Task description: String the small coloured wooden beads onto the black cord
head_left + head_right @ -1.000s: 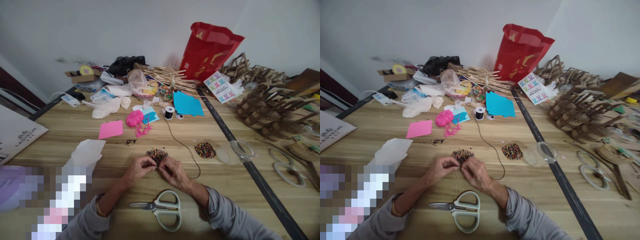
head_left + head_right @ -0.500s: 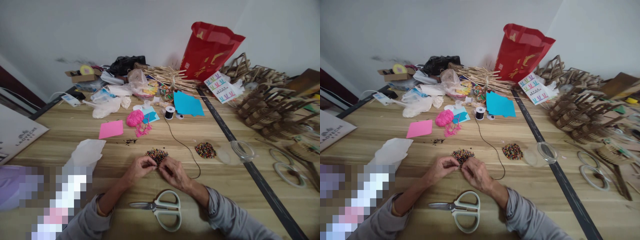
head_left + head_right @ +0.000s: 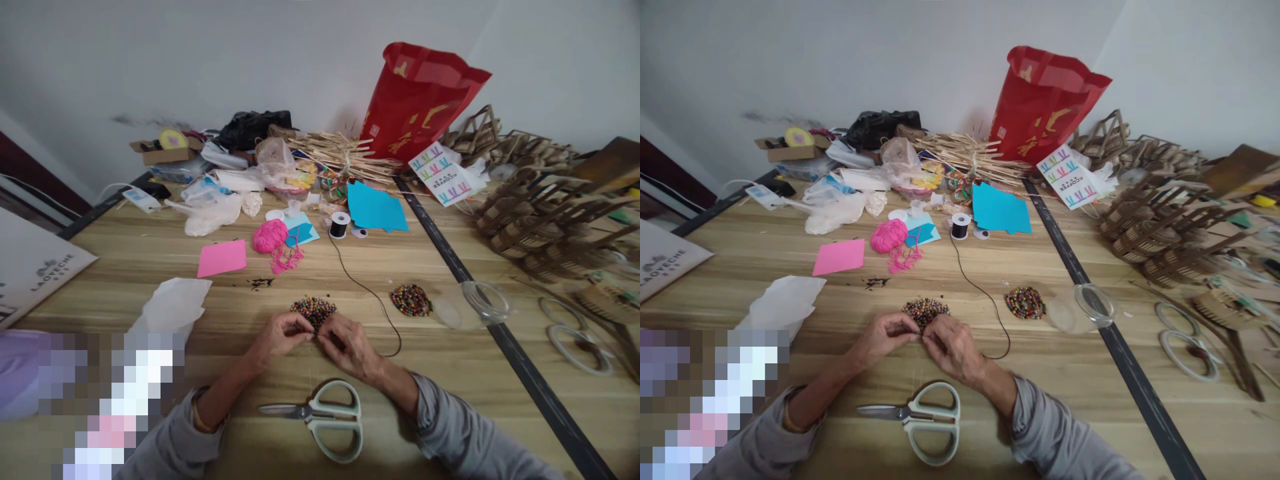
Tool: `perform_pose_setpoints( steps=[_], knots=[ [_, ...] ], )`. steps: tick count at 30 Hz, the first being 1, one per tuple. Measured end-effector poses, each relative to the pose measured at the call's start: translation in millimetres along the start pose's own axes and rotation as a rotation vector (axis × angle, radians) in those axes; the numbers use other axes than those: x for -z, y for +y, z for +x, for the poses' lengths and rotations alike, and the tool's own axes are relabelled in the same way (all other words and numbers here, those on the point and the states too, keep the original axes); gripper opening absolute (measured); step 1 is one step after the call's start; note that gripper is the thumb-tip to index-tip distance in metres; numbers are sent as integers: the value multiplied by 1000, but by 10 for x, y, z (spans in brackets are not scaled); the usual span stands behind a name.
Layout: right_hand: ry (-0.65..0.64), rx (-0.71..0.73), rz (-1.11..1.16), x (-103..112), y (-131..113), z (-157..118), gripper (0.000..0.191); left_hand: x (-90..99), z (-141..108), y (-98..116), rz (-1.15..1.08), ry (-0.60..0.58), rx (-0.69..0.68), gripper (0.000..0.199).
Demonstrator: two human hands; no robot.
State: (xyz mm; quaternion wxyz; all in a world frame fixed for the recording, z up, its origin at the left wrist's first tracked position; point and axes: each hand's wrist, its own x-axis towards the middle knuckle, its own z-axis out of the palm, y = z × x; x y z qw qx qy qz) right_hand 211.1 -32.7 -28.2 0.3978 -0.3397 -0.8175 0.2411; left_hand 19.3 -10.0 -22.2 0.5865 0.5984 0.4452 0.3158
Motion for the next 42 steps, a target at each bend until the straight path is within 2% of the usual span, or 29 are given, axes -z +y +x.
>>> perform_pose_setpoints(
  steps=[25, 42],
  knots=[
    [6, 15, -12, -2, -10, 9, 9, -5, 10, -56, -27, -16, -25, 12],
    [13, 10, -22, 3, -35, 19, 10, -5, -5, 21, -1, -31, 1, 13]
  ],
)
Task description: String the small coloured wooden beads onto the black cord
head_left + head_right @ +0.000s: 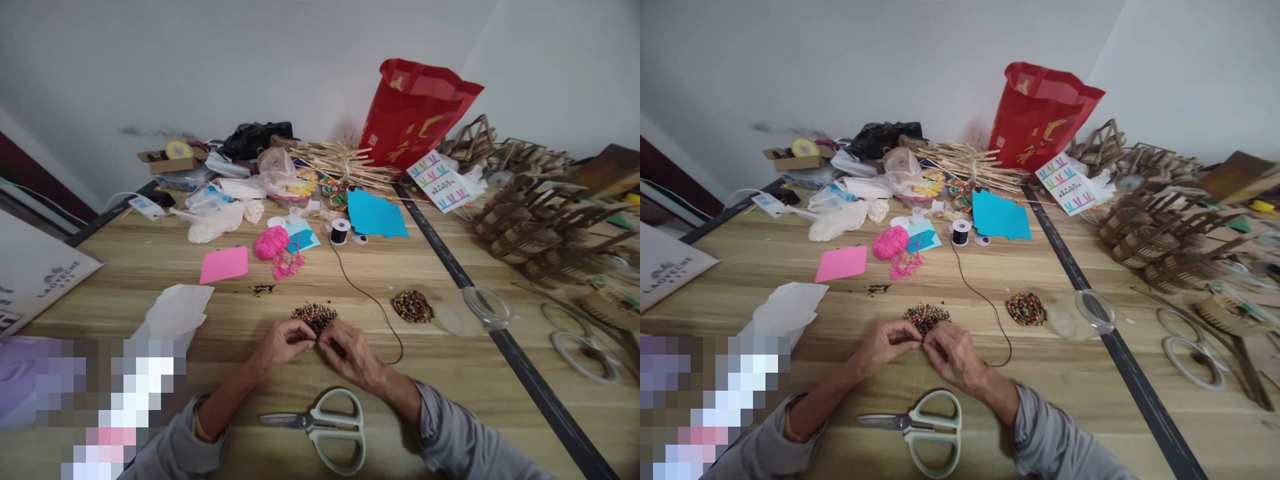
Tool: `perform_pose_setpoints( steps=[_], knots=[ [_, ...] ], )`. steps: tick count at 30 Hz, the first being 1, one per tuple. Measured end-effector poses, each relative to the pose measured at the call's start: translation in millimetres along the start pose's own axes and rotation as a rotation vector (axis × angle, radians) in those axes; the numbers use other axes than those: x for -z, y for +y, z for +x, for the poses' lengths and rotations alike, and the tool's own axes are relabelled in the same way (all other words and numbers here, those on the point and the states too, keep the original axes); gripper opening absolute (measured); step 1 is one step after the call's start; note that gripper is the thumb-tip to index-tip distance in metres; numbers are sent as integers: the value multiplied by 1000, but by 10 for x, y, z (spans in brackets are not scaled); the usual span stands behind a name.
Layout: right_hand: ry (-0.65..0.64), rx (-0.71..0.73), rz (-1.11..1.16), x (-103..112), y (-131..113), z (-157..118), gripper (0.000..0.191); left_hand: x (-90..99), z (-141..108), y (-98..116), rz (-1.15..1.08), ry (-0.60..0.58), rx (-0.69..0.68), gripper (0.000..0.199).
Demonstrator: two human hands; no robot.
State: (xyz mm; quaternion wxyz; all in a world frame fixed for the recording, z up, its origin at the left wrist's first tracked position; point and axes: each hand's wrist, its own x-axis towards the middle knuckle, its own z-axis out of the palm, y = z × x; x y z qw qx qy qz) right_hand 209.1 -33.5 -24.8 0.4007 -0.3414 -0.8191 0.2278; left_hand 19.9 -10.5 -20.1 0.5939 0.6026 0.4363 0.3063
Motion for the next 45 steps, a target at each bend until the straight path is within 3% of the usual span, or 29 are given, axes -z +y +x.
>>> perform_pose_setpoints(
  steps=[24, 45],
  knots=[
    [37, 4, 16, -38, 47, -5, 6, -2, -5, 8, 0, 18, -22, 10],
    [-57, 20, -46, 1, 28, 27, 13, -5, -29, 61, 76, 21, -20, 12]
  ],
)
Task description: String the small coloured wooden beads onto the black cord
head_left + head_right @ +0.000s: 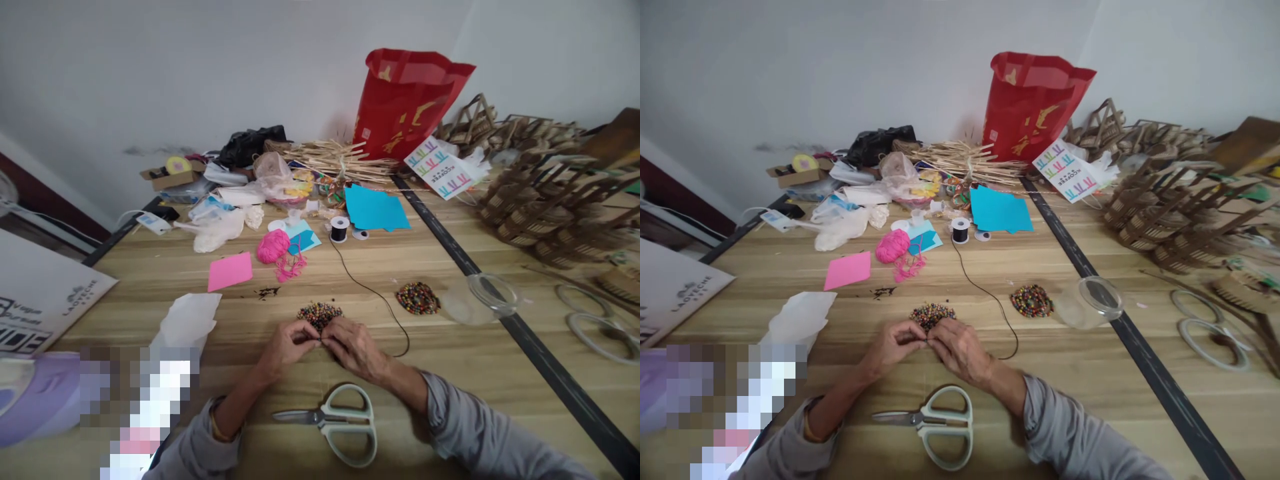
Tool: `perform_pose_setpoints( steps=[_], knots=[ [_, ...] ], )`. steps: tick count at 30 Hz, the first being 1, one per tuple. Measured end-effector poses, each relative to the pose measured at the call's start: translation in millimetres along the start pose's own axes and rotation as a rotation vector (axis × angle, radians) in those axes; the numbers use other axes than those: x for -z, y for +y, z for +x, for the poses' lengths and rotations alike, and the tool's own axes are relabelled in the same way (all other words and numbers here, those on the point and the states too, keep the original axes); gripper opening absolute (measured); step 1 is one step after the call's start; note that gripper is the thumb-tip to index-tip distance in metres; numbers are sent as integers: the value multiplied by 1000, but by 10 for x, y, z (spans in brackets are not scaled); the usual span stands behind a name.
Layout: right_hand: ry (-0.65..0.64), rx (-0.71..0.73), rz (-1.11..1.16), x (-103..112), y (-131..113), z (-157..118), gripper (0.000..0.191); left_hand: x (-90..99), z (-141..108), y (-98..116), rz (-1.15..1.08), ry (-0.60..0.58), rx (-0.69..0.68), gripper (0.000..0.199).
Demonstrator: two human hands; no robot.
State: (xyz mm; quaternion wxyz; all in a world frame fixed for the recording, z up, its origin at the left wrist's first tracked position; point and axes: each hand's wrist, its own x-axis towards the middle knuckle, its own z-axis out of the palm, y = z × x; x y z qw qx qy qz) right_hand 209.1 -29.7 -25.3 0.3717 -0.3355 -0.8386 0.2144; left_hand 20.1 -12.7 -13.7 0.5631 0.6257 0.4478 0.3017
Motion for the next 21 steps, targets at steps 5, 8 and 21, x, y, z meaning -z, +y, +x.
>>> perform_pose_setpoints(
  steps=[5, 8, 21],
  knots=[
    [23, 1, 44, -14, 7, -7, 9, -3, -4, -11, 12, 9, 2, 9],
    [45, -10, 55, -13, 4, -10, 4, -1, 4, -21, 12, 3, -13, 9],
    [12, -33, 19, 29, 26, -18, 12, -39, 45, 21, -28, -11, 23, 5]
  ],
)
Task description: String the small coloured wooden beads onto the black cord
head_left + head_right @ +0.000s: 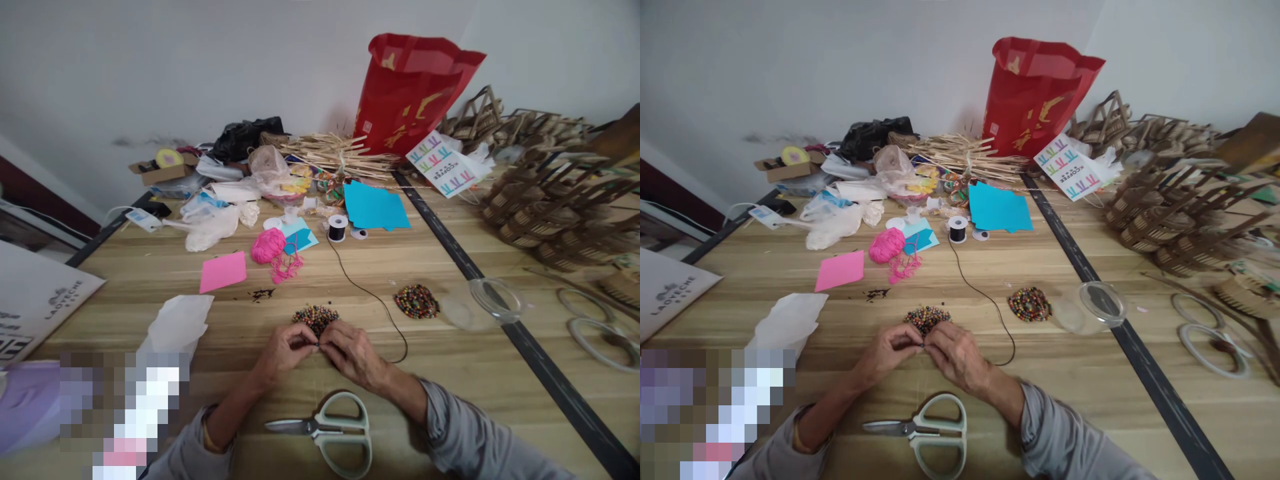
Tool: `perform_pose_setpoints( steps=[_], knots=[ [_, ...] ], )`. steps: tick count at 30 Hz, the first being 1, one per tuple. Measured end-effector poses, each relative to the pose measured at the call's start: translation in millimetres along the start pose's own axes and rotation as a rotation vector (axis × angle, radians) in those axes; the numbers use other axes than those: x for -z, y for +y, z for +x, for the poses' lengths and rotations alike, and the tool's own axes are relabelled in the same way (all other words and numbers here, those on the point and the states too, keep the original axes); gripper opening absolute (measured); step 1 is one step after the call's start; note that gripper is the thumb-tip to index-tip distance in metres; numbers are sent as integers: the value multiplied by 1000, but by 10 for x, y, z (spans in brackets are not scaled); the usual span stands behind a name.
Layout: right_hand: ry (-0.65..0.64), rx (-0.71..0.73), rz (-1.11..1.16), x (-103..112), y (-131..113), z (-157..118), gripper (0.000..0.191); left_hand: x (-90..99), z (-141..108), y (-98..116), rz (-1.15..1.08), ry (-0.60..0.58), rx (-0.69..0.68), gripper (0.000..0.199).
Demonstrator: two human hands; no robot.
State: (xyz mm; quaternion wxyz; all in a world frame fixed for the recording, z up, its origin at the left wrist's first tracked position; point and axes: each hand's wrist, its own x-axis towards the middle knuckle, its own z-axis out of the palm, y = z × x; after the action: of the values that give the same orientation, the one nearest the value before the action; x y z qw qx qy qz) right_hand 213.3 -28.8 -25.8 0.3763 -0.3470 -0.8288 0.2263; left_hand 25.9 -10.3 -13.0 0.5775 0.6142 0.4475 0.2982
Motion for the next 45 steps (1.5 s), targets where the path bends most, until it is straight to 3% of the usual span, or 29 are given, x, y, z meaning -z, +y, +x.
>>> perform_pose_setpoints(
  steps=[15, 22, 30, 34, 38, 45],
  knots=[
    [136, -12, 70, -10, 9, 10, 10, 25, 127, -17, -83, 58, 1, 13],
    [136, -36, 39, -58, 45, -19, 6, 73, 102, -48, -28, 33, -23, 13],
    [70, -6, 62, 39, -77, 19, 6, 56, 39, 19, 71, -36, -82, 12],
    [53, -5, 61, 91, -105, 9, 20, 66, 30, 51, 37, -43, -75, 13],
    [68, -65, 137, 103, -83, -7, 35, 81, 35, 25, 6, -60, -79, 13],
    [126, -239, 323, 78, -70, -35, 36, 76, 24, 30, -44, -60, -66, 15]
  ],
)
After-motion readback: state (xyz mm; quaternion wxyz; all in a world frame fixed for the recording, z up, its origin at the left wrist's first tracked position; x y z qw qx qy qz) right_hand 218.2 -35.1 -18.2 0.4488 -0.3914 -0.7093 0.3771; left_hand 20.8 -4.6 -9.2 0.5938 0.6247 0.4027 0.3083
